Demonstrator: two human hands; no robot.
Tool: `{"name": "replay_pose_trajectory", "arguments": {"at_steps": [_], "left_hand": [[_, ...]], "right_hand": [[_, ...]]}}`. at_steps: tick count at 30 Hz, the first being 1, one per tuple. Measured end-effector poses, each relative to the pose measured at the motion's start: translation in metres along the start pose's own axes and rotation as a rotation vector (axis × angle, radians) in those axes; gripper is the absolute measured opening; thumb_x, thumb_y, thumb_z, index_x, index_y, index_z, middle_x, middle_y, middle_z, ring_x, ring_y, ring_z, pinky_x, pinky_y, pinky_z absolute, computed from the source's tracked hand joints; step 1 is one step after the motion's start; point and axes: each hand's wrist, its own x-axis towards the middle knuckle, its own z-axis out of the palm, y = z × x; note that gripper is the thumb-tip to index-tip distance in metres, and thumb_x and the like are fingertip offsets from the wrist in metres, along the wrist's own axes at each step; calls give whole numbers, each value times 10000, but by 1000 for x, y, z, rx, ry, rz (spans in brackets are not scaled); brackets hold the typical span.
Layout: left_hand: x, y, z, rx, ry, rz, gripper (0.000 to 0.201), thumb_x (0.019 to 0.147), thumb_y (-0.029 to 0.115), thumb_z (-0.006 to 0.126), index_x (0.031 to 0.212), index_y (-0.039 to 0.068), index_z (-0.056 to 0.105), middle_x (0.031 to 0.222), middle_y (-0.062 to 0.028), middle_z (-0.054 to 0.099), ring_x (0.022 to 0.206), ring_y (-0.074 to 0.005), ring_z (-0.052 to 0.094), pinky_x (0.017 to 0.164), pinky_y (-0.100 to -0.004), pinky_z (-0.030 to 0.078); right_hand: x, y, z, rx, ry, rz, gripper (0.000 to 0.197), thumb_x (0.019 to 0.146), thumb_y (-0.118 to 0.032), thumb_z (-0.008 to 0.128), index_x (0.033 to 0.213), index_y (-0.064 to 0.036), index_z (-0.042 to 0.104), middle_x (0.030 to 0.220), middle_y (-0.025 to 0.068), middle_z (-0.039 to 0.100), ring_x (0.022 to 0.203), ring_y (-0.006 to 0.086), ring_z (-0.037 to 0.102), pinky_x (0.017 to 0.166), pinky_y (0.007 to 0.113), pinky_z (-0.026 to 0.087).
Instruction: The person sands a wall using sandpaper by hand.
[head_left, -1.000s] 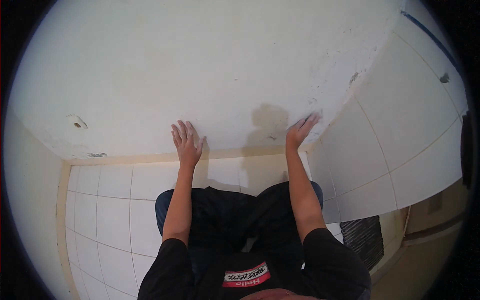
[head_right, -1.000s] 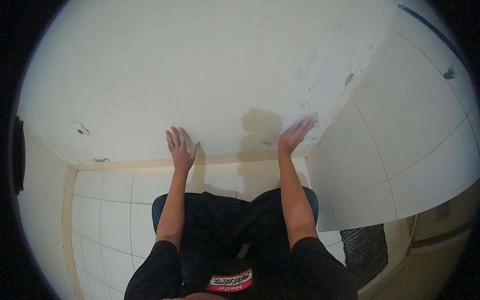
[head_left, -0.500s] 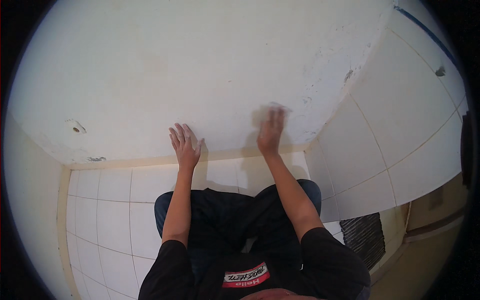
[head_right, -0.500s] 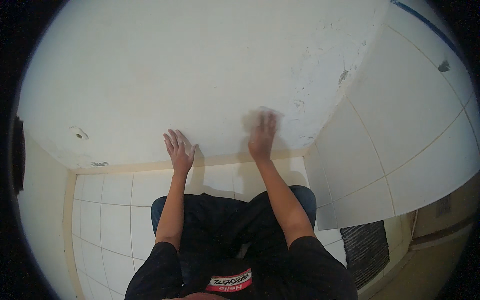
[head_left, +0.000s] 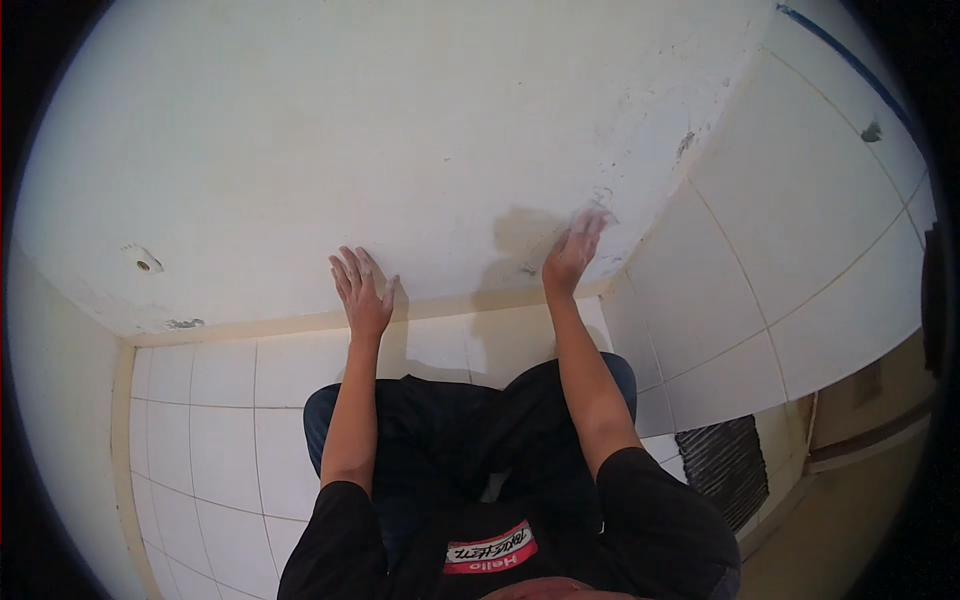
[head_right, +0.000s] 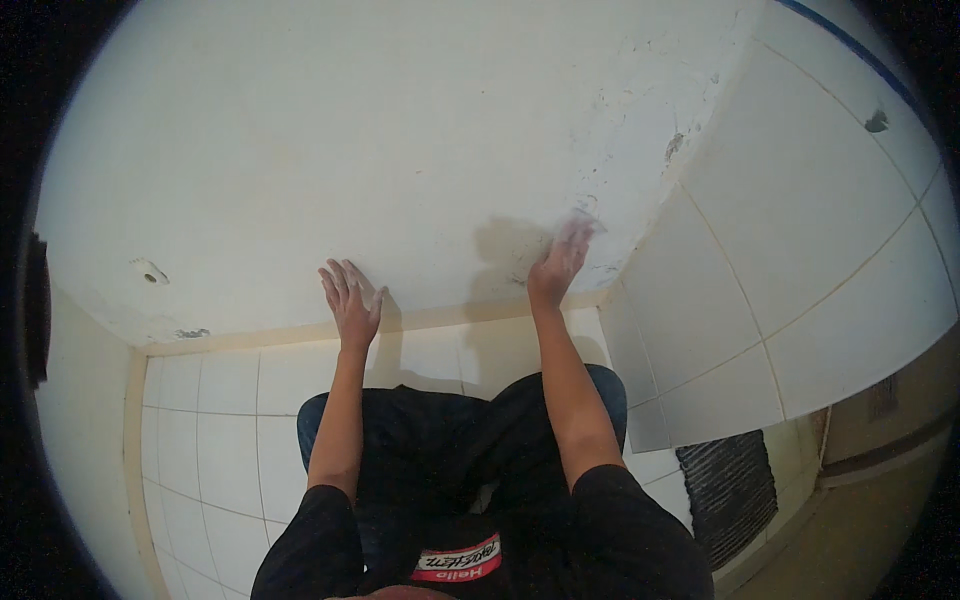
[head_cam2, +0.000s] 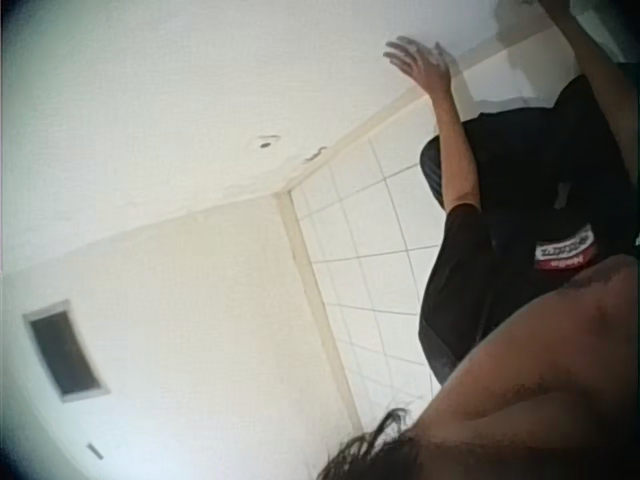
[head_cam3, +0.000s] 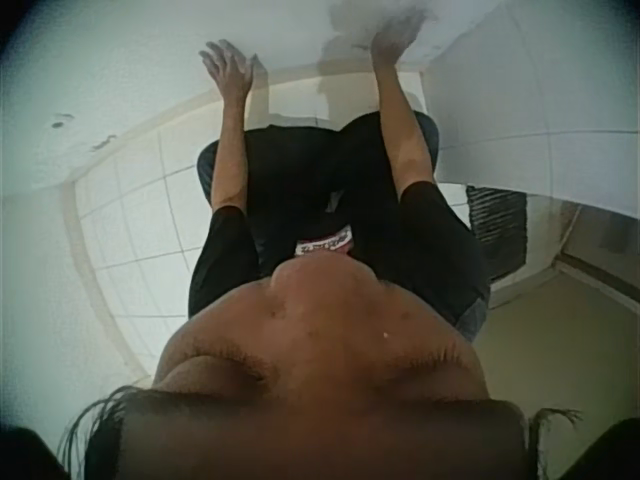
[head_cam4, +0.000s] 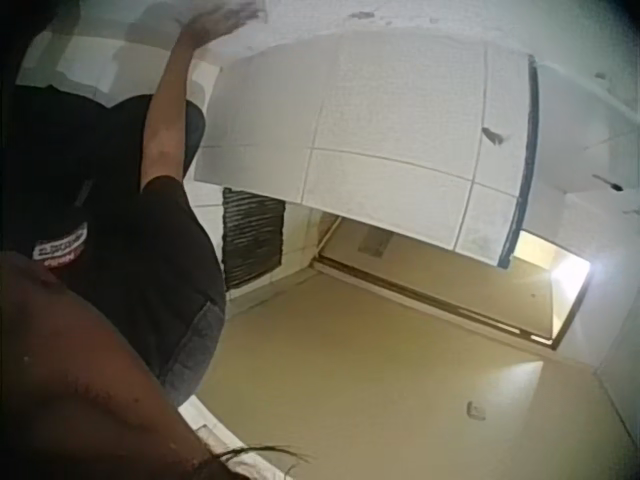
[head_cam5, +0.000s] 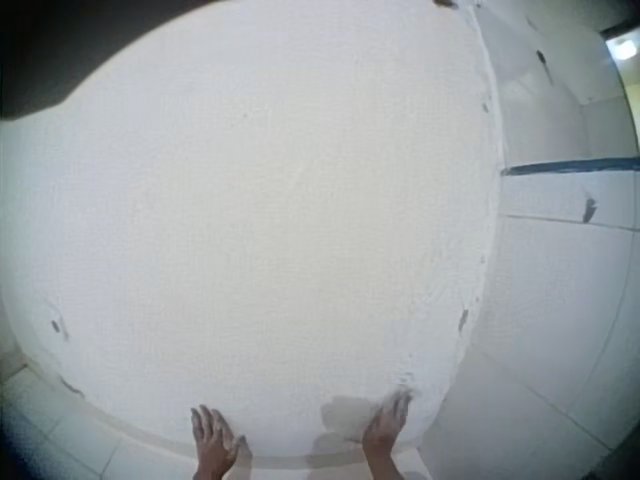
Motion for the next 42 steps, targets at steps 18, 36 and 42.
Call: {"name": "replay_pose_trajectory", "arguments": {"at_steps": [18,36,42], "left_hand": [[1,10,3,-16,1,14,865,949,361,695,1609,0,268,1687,-291,135,1550,-528,65,1240,-610,149],[-3,4,3,17,-29,25,903,943,350,712,1623,3,230,1698,-280,96,1551,-533,48,1239,-612,154],[4,15,8,2,-25,39,901,947,351,701,1624,3,220,1694,-293,87,1553,-531,38,1243,-614,134]], "right_hand": [[-6,11,18,225,247,478,601,1088,-211,392,1608,38,223,1677,329,105,1556,453,169,1264,482,159],[-9,-23,5,-6,-49,-100,704,919,-123,539,1591,-38,345,1655,269,252,1551,428,201,1241,615,132],[-7,45,15,149,218,542,636,1054,-184,439,1600,57,220,1660,339,152,1558,473,122,1267,533,108]]}}
